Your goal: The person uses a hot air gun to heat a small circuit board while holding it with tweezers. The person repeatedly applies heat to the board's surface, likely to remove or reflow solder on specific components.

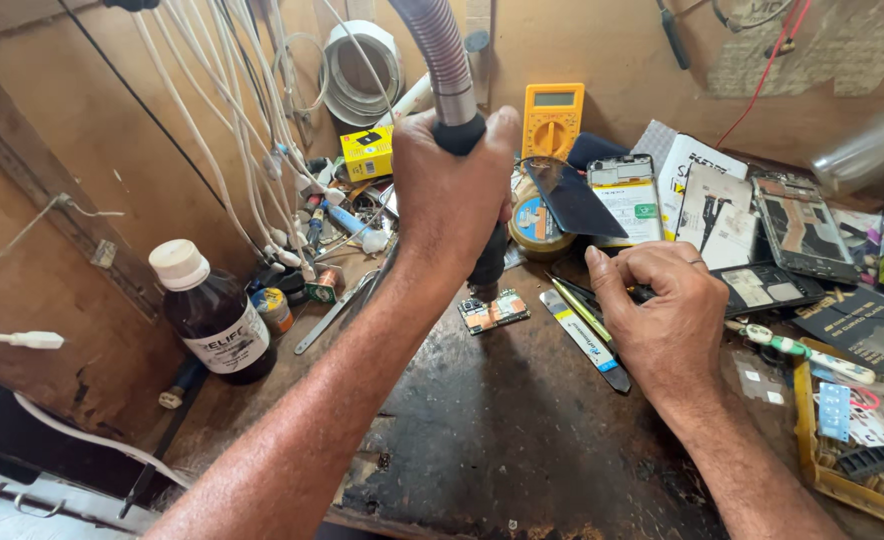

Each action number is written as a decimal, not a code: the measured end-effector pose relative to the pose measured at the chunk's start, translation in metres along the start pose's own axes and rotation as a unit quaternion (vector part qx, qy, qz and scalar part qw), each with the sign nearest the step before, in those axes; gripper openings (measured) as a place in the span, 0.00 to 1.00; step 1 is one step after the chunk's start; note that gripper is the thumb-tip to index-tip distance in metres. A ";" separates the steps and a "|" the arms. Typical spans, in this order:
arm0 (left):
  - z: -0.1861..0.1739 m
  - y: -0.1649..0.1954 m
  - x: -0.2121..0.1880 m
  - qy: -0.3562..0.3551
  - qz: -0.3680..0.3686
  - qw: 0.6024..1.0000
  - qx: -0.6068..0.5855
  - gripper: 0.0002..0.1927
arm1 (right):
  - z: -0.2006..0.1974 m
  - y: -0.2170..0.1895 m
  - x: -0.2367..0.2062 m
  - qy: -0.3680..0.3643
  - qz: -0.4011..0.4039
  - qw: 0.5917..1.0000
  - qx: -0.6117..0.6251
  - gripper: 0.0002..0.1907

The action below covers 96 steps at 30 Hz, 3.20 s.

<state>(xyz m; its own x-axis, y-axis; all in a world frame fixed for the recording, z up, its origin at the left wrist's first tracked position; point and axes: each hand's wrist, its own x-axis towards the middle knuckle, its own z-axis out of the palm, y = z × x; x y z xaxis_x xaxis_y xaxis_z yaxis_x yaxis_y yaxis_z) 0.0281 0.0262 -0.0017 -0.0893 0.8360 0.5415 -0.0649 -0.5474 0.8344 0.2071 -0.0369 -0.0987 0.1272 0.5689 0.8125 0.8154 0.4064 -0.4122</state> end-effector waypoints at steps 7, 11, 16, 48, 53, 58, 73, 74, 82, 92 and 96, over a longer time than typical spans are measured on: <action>0.017 -0.006 -0.005 0.003 -0.015 1.000 -0.002 0.16 | 0.000 0.000 -0.001 0.002 0.004 1.000 0.002 0.11; 0.025 -0.010 0.001 0.003 -0.003 0.999 -0.036 0.14 | 0.000 -0.001 0.000 0.004 0.002 1.000 0.003 0.12; 0.012 -0.012 0.007 0.028 0.006 0.999 -0.023 0.16 | 0.000 -0.002 -0.001 0.003 0.002 1.000 0.010 0.11; 0.020 -0.013 0.005 0.021 0.022 1.000 0.005 0.17 | 0.000 -0.003 0.000 0.000 0.000 1.000 0.003 0.11; 0.015 -0.013 0.007 0.014 0.018 1.000 -0.009 0.17 | 0.001 -0.004 0.000 0.003 -0.001 1.000 0.009 0.11; 0.014 -0.010 0.004 0.008 0.004 1.000 -0.022 0.17 | 0.002 -0.004 0.000 0.008 -0.003 1.000 0.004 0.13; -0.002 0.005 0.000 0.002 -0.014 1.000 -0.015 0.14 | 0.003 -0.004 0.000 0.003 0.011 1.000 0.003 0.13; 0.001 0.004 -0.001 0.002 -0.017 1.000 -0.005 0.16 | 0.003 -0.003 0.000 0.002 0.011 1.000 0.002 0.13; -0.002 0.002 0.001 0.000 -0.006 1.000 -0.010 0.16 | 0.003 -0.004 -0.001 0.005 0.008 1.000 0.011 0.12; 0.003 0.001 -0.002 -0.005 -0.009 1.000 0.006 0.17 | 0.001 -0.005 0.001 0.006 0.001 1.000 0.002 0.11; -0.012 0.002 -0.003 -0.014 0.006 1.000 -0.004 0.17 | 0.002 -0.003 -0.001 0.010 -0.004 1.000 0.014 0.10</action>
<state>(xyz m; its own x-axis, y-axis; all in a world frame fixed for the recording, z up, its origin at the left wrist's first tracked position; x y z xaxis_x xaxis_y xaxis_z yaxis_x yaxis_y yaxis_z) 0.0159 0.0221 -0.0027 -0.0630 0.8299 0.5543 -0.0718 -0.5577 0.8269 0.2028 -0.0369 -0.0988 0.1320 0.5516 0.8236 0.8009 0.4302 -0.4165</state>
